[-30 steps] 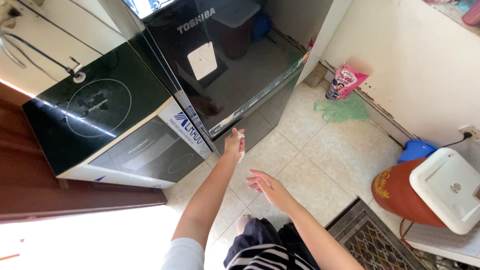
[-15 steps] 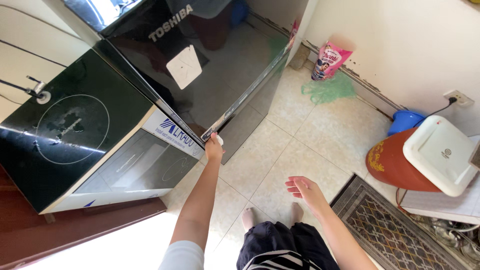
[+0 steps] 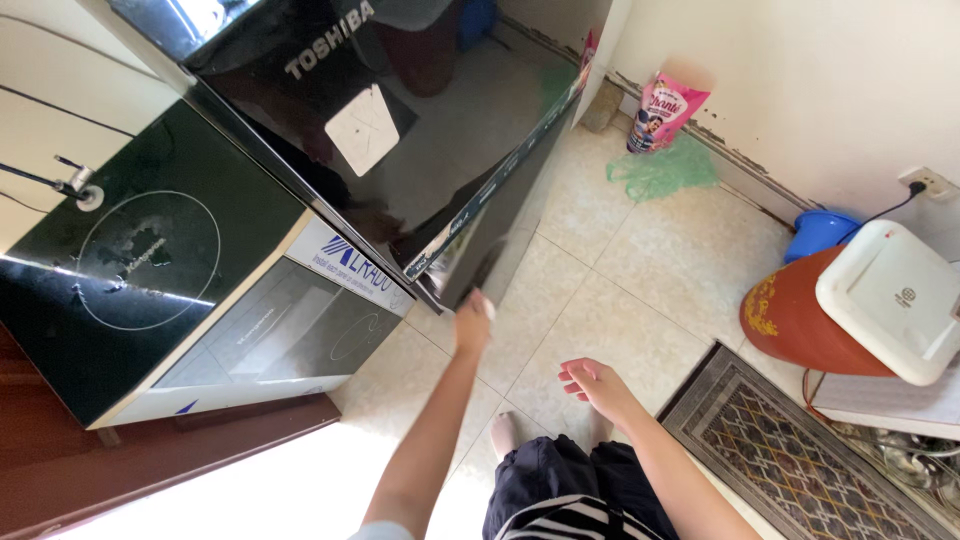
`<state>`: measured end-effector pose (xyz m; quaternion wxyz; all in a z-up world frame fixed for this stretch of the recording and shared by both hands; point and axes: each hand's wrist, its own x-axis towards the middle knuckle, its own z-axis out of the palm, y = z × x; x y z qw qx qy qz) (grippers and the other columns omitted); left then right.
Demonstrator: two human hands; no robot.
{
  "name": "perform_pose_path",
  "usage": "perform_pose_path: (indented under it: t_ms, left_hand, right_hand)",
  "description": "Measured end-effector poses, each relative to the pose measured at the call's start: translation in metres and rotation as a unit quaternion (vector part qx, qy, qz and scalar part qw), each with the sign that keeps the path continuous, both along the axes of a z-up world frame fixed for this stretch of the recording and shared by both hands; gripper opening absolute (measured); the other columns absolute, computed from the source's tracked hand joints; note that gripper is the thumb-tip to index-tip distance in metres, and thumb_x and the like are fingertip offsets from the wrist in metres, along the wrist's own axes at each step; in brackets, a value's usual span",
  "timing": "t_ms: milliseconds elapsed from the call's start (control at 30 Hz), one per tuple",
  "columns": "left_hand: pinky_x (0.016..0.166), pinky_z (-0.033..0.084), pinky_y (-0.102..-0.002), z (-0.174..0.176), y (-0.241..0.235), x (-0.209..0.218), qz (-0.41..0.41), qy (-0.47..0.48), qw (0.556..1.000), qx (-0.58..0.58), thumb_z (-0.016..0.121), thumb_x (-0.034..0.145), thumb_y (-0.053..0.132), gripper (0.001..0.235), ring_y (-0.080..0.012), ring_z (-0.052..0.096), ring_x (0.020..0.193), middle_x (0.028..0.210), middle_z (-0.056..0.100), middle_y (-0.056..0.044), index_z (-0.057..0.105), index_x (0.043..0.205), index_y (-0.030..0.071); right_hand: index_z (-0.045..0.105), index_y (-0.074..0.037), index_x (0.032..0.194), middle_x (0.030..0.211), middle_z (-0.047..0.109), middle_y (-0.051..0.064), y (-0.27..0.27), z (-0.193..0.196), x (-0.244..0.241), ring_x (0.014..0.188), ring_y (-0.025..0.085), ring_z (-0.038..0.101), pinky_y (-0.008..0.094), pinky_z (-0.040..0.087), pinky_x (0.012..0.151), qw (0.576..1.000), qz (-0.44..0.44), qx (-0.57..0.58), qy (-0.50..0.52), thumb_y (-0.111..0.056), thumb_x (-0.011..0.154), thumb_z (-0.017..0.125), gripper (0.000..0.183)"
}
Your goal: The person washes their hands, then rinses leafy greens in a red colander under running water. They dry their hands with a paper towel, open a refrigerator, and retrieve a small bowl containing a yellow substance. The person places the bowl on the counter and uses chopsticks to transfer some of the substance into a pot on the stove.
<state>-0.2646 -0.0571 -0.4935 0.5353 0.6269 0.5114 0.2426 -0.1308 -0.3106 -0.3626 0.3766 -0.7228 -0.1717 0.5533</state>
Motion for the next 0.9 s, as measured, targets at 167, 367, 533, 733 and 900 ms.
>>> perform_pose_path:
  t_ms: [167,367,533,733,900]
  left_hand:
    - [0.050,0.051,-0.030,0.019,-0.068,0.006,-0.157,-0.110,0.973,-0.126,0.060,0.105,0.028,0.032,-0.0200,0.062,0.059,0.105,0.072,-0.012,0.074,0.109,-0.001]
    - [0.064,0.058,-0.034,0.057,-0.038,0.000,-0.113,-0.181,0.949,-0.231,0.056,0.104,0.009,0.027,-0.0200,0.068,0.083,0.113,0.065,-0.020,0.060,0.130,0.004]
    - [0.084,0.064,-0.043,0.061,-0.027,-0.016,-0.078,-0.229,0.935,-0.258,0.040,0.087,-0.013,0.059,-0.0270,0.066,0.112,0.136,0.056,-0.014,0.046,0.142,0.008]
    - [0.083,0.062,-0.047,0.058,-0.025,-0.034,-0.012,-0.215,0.937,-0.276,0.038,0.090,-0.009,0.053,-0.0269,0.067,0.108,0.145,0.048,-0.014,0.047,0.139,0.007]
    - [0.045,0.046,-0.031,0.066,-0.017,-0.024,0.036,-0.188,0.942,-0.277,0.046,0.106,0.021,0.036,-0.0184,0.060,0.053,0.117,0.074,-0.018,0.040,0.140,0.011]
  right_hand:
    - [0.057,-0.009,0.138,0.129,0.069,0.008,-0.001,-0.036,0.001,0.107,0.021,0.070,0.037,0.055,0.088,1.000,-0.002,0.004,0.007,-0.039,0.097,0.055,0.051]
    - [0.046,-0.010,0.151,0.151,0.051,0.018,0.004,-0.068,0.015,0.126,0.033,0.060,0.039,0.049,0.106,0.963,0.050,0.033,-0.264,-0.035,0.093,0.065,0.066]
    - [0.041,-0.005,0.154,0.164,0.024,0.027,0.000,-0.068,0.033,0.149,0.043,0.027,0.048,0.026,0.122,0.883,0.052,-0.033,-0.465,-0.039,0.091,0.070,0.077]
    - [0.031,-0.008,0.159,0.173,0.013,0.011,-0.013,-0.047,0.066,0.157,0.033,0.013,0.066,0.022,0.118,0.832,0.053,-0.210,-0.511,-0.045,0.093,0.064,0.083]
    - [0.028,-0.003,0.158,0.171,0.015,0.018,-0.027,-0.053,0.121,0.157,0.037,0.013,0.065,0.020,0.117,0.826,-0.007,-0.159,-0.541,-0.040,0.091,0.068,0.087]
